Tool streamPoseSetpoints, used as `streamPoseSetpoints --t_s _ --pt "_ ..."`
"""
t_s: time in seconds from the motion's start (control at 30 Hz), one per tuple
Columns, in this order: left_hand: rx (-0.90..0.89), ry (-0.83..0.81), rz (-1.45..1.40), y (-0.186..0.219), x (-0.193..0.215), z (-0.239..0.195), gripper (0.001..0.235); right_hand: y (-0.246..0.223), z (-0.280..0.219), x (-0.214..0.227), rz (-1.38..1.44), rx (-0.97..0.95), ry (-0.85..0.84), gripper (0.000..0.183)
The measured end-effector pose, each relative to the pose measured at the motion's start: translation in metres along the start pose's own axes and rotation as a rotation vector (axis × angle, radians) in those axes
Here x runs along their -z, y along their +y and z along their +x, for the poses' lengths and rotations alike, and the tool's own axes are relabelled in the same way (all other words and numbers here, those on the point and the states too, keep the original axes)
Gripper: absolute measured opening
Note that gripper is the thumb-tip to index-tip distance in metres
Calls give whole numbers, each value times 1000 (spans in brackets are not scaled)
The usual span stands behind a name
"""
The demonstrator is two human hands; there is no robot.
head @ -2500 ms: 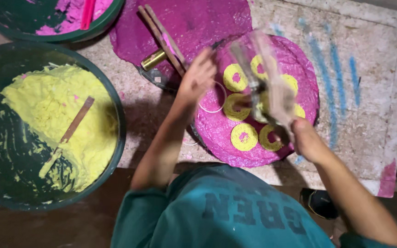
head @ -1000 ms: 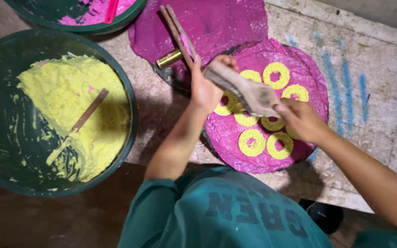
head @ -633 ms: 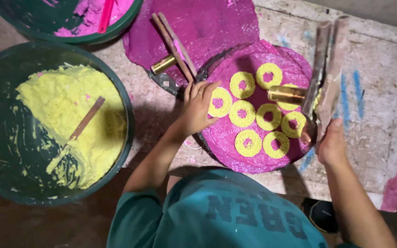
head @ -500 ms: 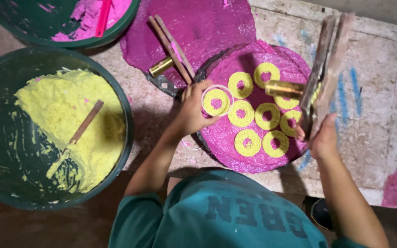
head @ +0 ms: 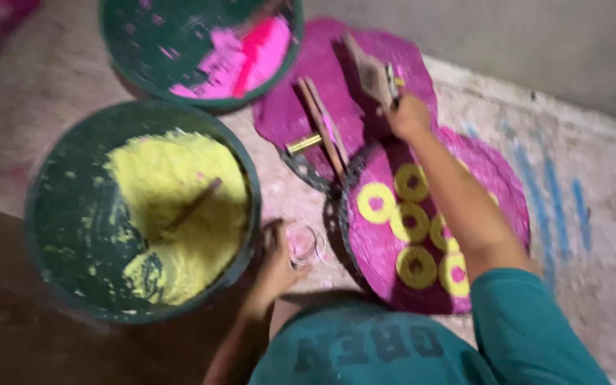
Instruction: The person uses a wooden press to shape pink and yellow dough into layered circular pieces. They repeatedly scoop pink dough into the press, place it on a flattened pink sheet, and press to form rings with yellow centers. Finished pieces are arranged on a nearby tray.
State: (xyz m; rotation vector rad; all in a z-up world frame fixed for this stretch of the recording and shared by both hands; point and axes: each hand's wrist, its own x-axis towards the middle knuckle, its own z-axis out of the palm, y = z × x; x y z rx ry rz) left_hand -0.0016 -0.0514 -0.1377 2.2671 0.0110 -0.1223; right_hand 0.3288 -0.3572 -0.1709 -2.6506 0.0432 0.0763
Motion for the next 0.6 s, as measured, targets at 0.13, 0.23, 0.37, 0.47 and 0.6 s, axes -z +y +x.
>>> streamPoseSetpoints --t_s 0.13,0.23,0.37,0.47,0.6 --pt "-85 51 41 -26 -11 -13 107 -30 16 -35 -238 58 115 41" --pt "-55 44 76 -37 -8 -17 107 -53 -3 -60 -256 449 222 61" --pt "-157 118 -33 -27 1 -9 103 -84 -14 -98 -211 107 -461 123" --pt "-272 117 -184 6 17 -2 72 -81 -17 -118 -177 1 -400 113" --pt "-420 -31 -254 57 64 -5 48 -75 -6 -119 158 112 -210 104"
